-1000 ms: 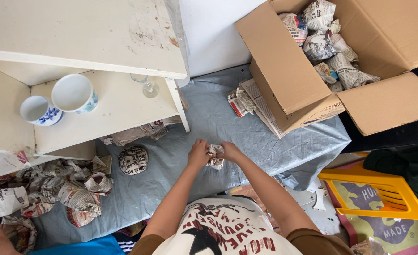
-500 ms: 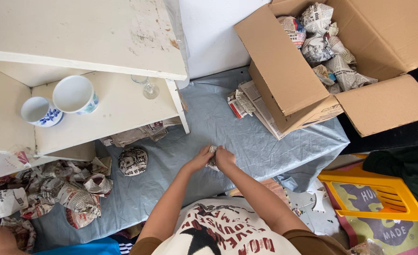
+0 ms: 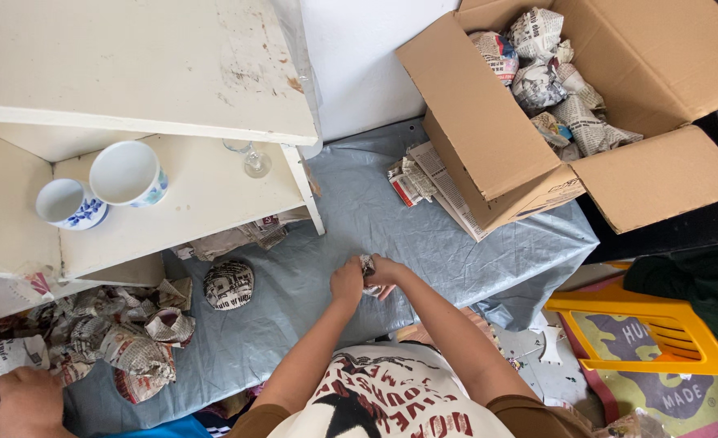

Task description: The person wraps ceramic cups and bowls in sheets of newspaper, crumples the paper around each piece, and places the wrapped pieces into a cardboard box. The person also takes cups from a nearby shelf one at a time to wrap them.

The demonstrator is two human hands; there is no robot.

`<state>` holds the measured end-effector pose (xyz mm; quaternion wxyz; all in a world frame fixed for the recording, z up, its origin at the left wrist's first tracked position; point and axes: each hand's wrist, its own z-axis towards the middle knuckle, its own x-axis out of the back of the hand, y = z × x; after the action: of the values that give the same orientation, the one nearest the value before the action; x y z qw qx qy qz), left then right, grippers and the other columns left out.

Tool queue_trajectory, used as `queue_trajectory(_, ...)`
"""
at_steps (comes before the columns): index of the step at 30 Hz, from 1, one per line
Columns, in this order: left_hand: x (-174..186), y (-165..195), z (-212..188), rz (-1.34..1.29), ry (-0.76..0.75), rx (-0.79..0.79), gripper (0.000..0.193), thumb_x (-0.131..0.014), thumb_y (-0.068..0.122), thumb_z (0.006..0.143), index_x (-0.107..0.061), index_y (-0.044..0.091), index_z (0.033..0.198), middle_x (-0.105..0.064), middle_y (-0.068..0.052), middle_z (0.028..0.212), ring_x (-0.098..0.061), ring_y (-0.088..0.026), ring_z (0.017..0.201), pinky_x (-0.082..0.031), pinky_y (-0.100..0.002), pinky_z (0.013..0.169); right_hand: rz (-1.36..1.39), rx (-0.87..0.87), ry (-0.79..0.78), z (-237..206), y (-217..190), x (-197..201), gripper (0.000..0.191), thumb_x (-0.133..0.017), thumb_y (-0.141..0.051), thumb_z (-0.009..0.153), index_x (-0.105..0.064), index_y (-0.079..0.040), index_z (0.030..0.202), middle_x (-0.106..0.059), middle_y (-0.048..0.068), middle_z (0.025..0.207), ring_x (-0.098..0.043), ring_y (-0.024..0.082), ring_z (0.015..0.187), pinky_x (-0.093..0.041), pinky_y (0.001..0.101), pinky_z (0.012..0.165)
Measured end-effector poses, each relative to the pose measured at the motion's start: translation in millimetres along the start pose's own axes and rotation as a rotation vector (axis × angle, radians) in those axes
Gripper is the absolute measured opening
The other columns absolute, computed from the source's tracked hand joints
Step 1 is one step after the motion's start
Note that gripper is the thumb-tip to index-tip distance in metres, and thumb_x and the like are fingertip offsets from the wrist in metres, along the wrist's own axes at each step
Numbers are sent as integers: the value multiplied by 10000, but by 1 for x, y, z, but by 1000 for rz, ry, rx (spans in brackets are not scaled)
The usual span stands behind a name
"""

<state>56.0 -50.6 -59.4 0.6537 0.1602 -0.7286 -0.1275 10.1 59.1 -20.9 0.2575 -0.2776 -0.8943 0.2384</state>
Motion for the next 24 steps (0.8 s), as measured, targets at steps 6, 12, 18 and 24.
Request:
queue_trajectory(6,7,-8,-2,-141,5,16,165,-588,208,949,-619,94,1065,-726,-169,1012,-723,-406,888,-559,-522,774,-295,-21,466,15,10,-32,353,-698,-100,886,-572,11,1197,-713,261,1135,-724,433,1035,-608,503,809)
queue_trajectory(12,34,-21,18,-309,-284,-70,480,-765,315,762,-683,75,1169,-677,-215,1047,-697,-438,960,-559,-512,785,-327,1,523,15,9,-40,357,-650,-73,902,-495,-17,1219,-697,281,1131,-679,469,1095,-565,541,912)
queue_trajectory(18,27,-9,15,-83,-221,96,236,-750,248,825,-770,43,940,-747,-182,984,-732,-382,953,-578,-467,840,-136,68,118,2,5,-14,576,-656,-97,907,-322,-27,1371,-620,276,1243,-683,419,1088,-638,524,809)
queue_trajectory(24,16,7,18,177,-115,82,152,-636,116,927,-785,104,900,-781,-118,966,-766,-295,921,-620,-397,749,227,97,-141,-3,15,2,518,-540,-188,951,-443,-59,1444,-610,205,1335,-697,343,1071,-658,413,644)
